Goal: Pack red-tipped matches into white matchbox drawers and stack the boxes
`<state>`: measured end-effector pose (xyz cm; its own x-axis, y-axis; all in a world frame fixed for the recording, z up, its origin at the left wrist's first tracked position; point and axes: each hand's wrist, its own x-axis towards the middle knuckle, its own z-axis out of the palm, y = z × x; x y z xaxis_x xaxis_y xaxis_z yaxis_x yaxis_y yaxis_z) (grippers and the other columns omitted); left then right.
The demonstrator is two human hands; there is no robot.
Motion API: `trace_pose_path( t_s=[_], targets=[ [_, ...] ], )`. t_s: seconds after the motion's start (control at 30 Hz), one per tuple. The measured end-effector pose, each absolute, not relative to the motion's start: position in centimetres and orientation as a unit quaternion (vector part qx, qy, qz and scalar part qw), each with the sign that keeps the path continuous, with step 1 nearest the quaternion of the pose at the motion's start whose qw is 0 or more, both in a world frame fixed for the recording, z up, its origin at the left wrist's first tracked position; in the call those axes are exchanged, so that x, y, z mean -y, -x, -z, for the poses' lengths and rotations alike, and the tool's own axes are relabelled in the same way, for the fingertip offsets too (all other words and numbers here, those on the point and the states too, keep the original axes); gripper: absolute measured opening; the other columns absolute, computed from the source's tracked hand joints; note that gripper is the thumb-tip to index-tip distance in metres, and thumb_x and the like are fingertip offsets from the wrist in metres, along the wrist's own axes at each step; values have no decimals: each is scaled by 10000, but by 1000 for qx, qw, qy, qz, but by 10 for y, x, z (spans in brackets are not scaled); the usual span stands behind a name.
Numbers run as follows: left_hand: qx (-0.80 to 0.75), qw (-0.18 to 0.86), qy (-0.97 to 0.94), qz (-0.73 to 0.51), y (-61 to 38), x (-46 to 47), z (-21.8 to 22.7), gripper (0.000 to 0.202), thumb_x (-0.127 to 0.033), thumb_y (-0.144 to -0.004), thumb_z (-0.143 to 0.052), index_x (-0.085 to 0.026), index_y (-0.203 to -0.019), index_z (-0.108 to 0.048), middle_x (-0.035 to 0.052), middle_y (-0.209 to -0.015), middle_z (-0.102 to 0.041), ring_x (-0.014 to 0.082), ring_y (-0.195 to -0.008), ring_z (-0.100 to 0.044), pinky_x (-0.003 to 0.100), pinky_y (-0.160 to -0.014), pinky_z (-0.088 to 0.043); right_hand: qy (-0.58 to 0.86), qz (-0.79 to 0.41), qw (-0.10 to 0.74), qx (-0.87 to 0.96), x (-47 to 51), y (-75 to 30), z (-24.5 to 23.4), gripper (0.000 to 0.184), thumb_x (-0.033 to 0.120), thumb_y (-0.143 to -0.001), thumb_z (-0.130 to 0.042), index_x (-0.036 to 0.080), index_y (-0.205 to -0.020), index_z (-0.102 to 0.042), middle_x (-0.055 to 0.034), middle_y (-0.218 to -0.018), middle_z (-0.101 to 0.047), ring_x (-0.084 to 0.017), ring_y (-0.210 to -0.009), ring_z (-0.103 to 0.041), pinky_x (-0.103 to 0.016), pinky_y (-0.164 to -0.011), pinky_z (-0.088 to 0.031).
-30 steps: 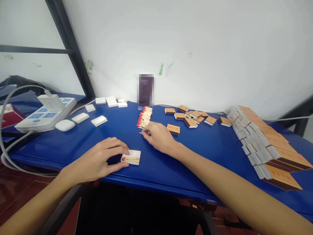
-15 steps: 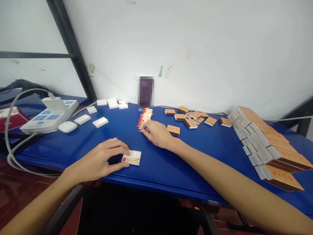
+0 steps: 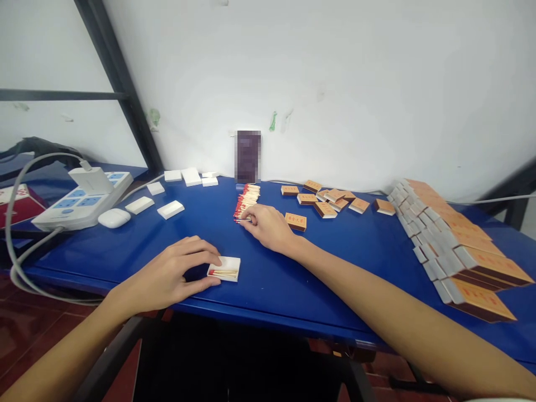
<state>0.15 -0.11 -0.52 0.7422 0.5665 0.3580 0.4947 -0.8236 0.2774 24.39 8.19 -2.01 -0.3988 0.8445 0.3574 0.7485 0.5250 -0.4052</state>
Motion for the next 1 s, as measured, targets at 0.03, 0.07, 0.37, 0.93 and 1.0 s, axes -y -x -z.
trace_pose_path(
  t_s=[0.03, 0.07, 0.37, 0.93, 1.0],
  targets=[
    [-284, 83, -930, -219, -2, 1, 5, 174, -325, -936, -636, -204, -1057, -670, 57, -1053, -673, 203, -950, -608, 362, -892, -470, 478, -94, 270, 831, -82, -244, 20, 174, 296, -912, -593, 186, -930, -727, -15, -779, -629, -131, -688, -528, -262, -664, -360],
    [-284, 83, -930, -219, -2, 1, 5, 174, -325, -937, -634, -204, -1058, -670, 59, -1057, -673, 204, -956, -608, 363, -894, -471, 476, -97, 271, 831, -82, -245, 20, 173, 292, -913, -591, 185, -926, -726, -17, -786, -632, -131, -693, -531, -263, -669, -363],
    [-287, 95, -928, -217, -2, 1, 5, 161, -320, -937, -635, -202, -1044, -659, 52, -1063, -667, 204, -975, -597, 355, -899, -474, 455, -95, 274, 842, -79, -246, 19, 173, 290, -908, -588, 164, -815, -663, -9, -752, -580, -127, -670, -489, -259, -643, -352],
    [-292, 102, -927, -210, -1, 2, 7, 171, -327, -933, -644, -198, -1043, -654, 45, -1075, -663, 203, -985, -587, 359, -929, -442, 433, -111, 269, 853, -72, -253, 19, 138, 247, -907, -583, 169, -837, -673, 3, -709, -569, -124, -645, -482, -253, -624, -350],
    [-290, 102, -928, -211, -1, 2, 7, 173, -329, -935, -641, -198, -1047, -654, 46, -1072, -663, 204, -977, -588, 357, -919, -442, 435, -115, 286, 846, -74, -253, 19, 157, 265, -924, -567, 170, -876, -682, -7, -739, -597, -125, -648, -489, -255, -628, -356]
  ],
)
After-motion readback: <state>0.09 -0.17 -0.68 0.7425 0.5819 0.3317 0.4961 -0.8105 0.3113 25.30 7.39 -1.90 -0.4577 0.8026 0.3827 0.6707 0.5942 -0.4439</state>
